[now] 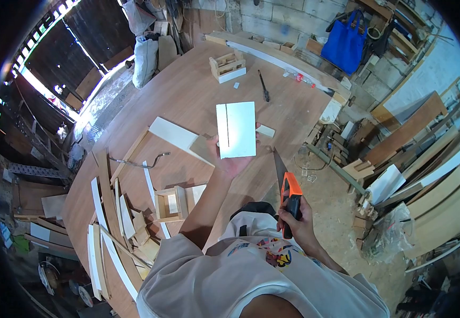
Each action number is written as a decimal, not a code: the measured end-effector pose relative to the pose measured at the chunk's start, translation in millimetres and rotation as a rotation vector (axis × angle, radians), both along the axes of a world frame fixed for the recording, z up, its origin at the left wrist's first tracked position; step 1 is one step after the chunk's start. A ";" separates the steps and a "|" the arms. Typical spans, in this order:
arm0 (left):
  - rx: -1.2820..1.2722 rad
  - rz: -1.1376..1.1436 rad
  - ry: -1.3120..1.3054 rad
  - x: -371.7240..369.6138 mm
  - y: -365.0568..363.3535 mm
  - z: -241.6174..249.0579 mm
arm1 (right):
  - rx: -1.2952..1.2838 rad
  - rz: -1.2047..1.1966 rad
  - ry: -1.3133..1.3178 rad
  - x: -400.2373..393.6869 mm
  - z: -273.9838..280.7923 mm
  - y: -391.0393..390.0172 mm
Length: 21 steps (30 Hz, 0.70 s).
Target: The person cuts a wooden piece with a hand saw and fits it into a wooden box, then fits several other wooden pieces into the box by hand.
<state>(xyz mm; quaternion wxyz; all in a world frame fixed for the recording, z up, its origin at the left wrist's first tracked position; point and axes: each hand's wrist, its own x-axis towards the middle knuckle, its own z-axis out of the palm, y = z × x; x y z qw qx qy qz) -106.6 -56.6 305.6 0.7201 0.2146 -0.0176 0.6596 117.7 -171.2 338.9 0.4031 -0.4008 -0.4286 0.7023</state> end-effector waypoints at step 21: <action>-0.048 0.065 0.021 2.5 -6.6 11.5 | 0.015 0.024 0.003 1.9 -3.0 -2.0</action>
